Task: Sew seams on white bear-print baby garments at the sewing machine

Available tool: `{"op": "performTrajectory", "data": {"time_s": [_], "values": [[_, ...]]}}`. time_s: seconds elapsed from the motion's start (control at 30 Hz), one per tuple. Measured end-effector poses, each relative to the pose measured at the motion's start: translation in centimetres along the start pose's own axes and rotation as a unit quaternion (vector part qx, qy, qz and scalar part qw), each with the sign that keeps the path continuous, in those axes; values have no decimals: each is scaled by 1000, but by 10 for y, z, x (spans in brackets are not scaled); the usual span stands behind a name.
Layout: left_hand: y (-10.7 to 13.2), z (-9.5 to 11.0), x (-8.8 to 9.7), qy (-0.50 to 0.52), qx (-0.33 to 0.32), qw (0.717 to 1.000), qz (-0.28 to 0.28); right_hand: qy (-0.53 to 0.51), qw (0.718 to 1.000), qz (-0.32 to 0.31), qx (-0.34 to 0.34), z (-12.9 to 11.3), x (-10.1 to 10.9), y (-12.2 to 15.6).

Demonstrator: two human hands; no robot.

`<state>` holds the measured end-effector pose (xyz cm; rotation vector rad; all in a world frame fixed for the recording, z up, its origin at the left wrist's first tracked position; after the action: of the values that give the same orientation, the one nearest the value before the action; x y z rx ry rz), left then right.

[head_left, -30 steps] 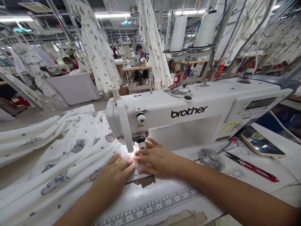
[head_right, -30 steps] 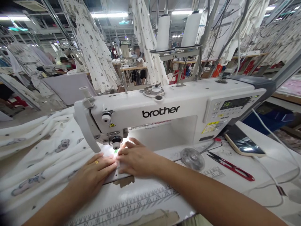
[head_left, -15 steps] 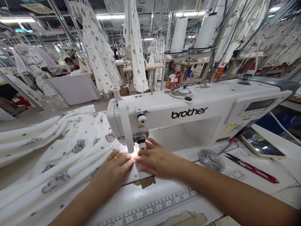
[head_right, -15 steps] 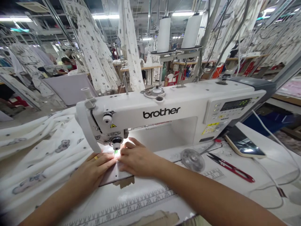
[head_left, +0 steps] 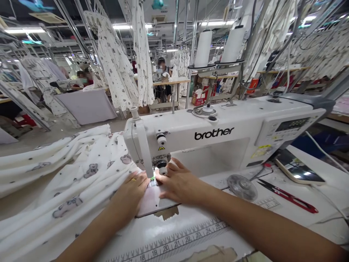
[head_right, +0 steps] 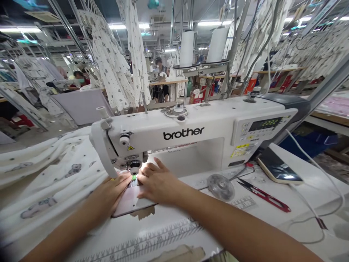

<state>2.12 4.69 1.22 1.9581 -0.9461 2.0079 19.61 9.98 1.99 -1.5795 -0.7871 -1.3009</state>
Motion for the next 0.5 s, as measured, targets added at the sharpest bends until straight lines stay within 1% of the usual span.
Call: {"op": "performTrajectory", "data": {"time_s": [0.2, 0.37, 0.47, 0.5], "values": [[-2, 0, 0, 21, 8, 1000, 8, -8, 1000, -4, -16, 7, -2, -3], [-3, 3, -1, 70, 45, 996, -39, -32, 999, 15, -21, 8, 0, -3], [-3, 3, -2, 64, 64, 994, -54, -38, 998, 40, -29, 9, 2, -1], [-3, 2, -2, 62, 68, 994, -60, -36, 998, 35, -30, 10, 0, -1]]}}
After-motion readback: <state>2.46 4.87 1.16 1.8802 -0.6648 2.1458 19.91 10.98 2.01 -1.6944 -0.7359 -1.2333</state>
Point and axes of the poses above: each hand's wrist, its own y-axis away from the middle knuckle, its own x-axis out of the back of the hand, z = x × y, the point moved 4 cm from there along -y, towards the middle knuckle, and after that the axes turned 2 degrees about y, right-handed, at the moved point
